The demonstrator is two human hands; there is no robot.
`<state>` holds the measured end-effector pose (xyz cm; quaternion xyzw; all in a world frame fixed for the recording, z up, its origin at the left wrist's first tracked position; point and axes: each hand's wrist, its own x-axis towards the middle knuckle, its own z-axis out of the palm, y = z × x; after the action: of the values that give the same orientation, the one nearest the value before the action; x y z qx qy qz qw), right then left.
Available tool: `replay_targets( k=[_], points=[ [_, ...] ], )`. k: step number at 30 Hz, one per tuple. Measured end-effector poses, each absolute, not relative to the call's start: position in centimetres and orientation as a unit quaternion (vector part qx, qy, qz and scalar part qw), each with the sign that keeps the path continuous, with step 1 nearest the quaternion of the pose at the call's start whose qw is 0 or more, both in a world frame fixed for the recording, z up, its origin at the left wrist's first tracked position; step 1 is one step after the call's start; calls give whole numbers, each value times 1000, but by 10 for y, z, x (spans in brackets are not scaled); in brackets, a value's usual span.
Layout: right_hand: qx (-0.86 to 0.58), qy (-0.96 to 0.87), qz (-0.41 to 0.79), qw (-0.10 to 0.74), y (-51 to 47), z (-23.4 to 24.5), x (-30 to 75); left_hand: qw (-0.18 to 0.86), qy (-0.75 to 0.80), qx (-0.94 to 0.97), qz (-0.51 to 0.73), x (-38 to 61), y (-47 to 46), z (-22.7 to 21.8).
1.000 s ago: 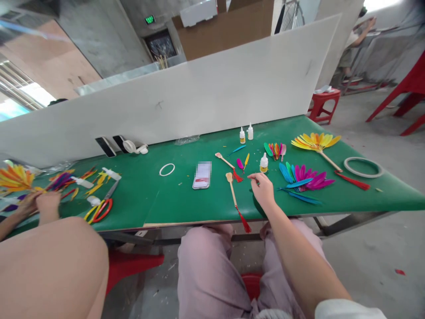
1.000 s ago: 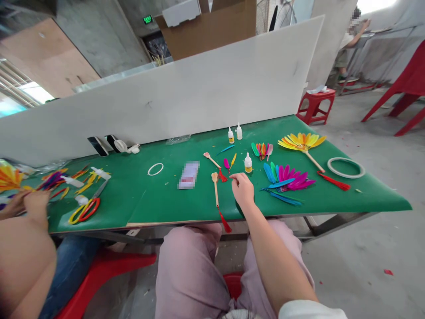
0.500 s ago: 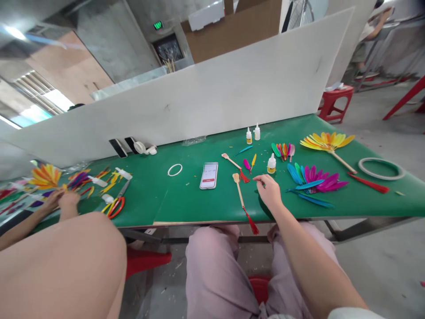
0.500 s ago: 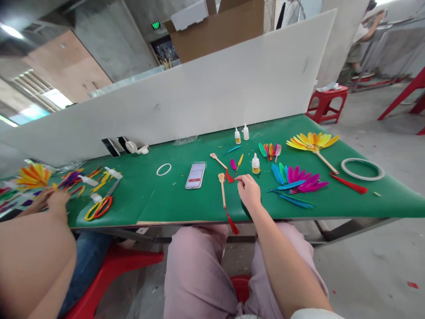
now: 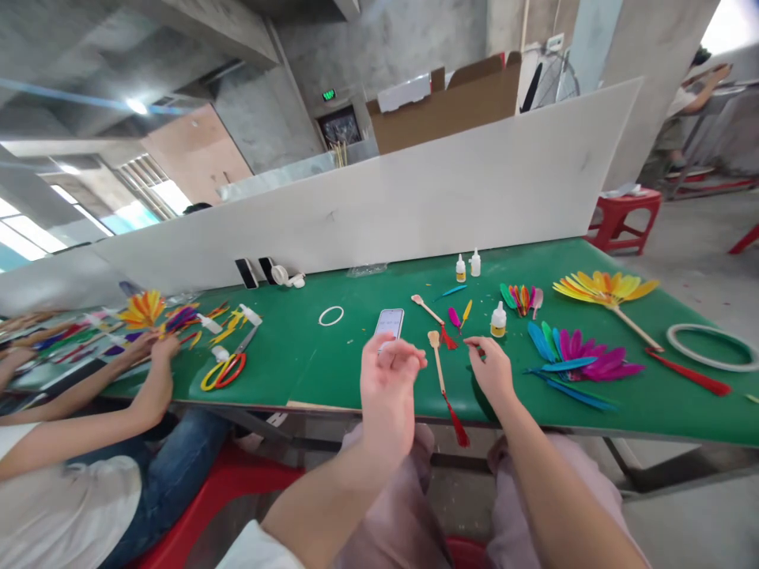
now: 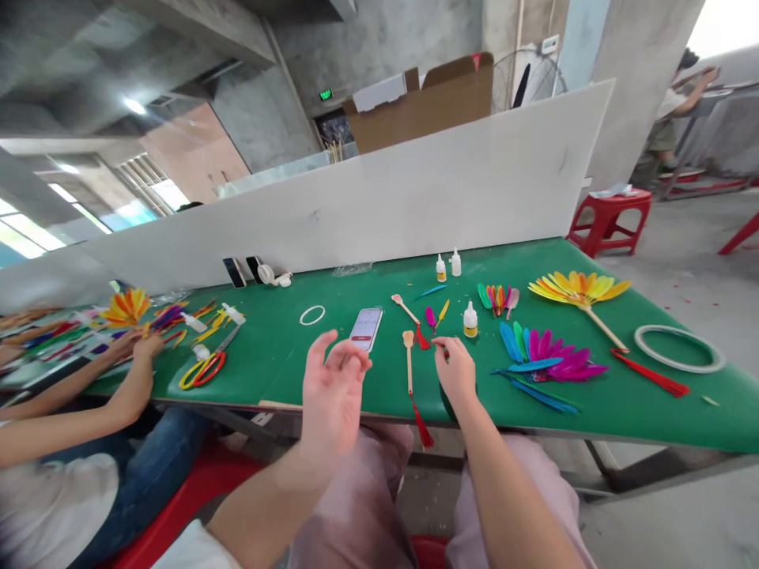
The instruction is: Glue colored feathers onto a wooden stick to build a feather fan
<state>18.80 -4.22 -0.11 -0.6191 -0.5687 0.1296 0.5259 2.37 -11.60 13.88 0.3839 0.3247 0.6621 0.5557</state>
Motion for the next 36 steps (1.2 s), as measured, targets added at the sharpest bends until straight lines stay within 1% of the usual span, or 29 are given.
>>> replay_targets(
  k=[3, 5, 11, 15, 17, 19, 20, 22, 23, 25, 26, 29, 31, 33, 34, 36],
  points=[
    [-618, -567, 143, 525, -41, -2, 189, 689, 301, 280, 597, 20, -101, 148],
    [-617, -564, 153, 526, -40, -1, 189, 720, 290, 253, 577, 18, -97, 153],
    [-616, -554, 180, 530, -41, 1, 188, 721, 261, 287, 575, 22, -110, 161],
    [-611, -558, 190, 529, -40, 0, 188, 704, 275, 319, 571, 28, -104, 151],
    [-608, -557, 189, 533, -39, 0, 191, 664, 304, 366, 577, 32, -87, 133],
    [-610, -549, 183, 541, -38, 1, 194, 586, 371, 438, 572, 35, -65, 106],
    [-613, -542, 179, 546, -37, 1, 197, 540, 412, 494, 543, 37, -53, 90],
    [-625, -523, 171, 554, -36, 2, 203, 419, 478, 652, 414, 42, -33, 59],
    [-634, -509, 168, 557, -35, 2, 208, 329, 481, 743, 330, 44, -25, 45],
    [-656, -474, 159, 566, -32, 1, 219, 262, 478, 796, 263, 48, -15, 22],
    [-668, -453, 153, 570, -30, 0, 226, 186, 487, 830, 199, 49, -13, 14],
    [-697, -401, 133, 579, -21, 0, 249, 59, 498, 861, 89, 50, -9, 0],
    [-706, -391, 129, 576, -12, 0, 262, 38, 498, 862, 79, 49, -7, -4],
    [-718, -409, 129, 548, -3, 2, 270, 29, 503, 860, 85, 48, -6, -5],
    [-730, -427, 123, 518, 2, 2, 272, 26, 506, 858, 89, 47, -5, -5],
    [-760, -476, 103, 430, 12, 3, 272, 24, 509, 855, 96, 46, -5, -5]
  ],
)
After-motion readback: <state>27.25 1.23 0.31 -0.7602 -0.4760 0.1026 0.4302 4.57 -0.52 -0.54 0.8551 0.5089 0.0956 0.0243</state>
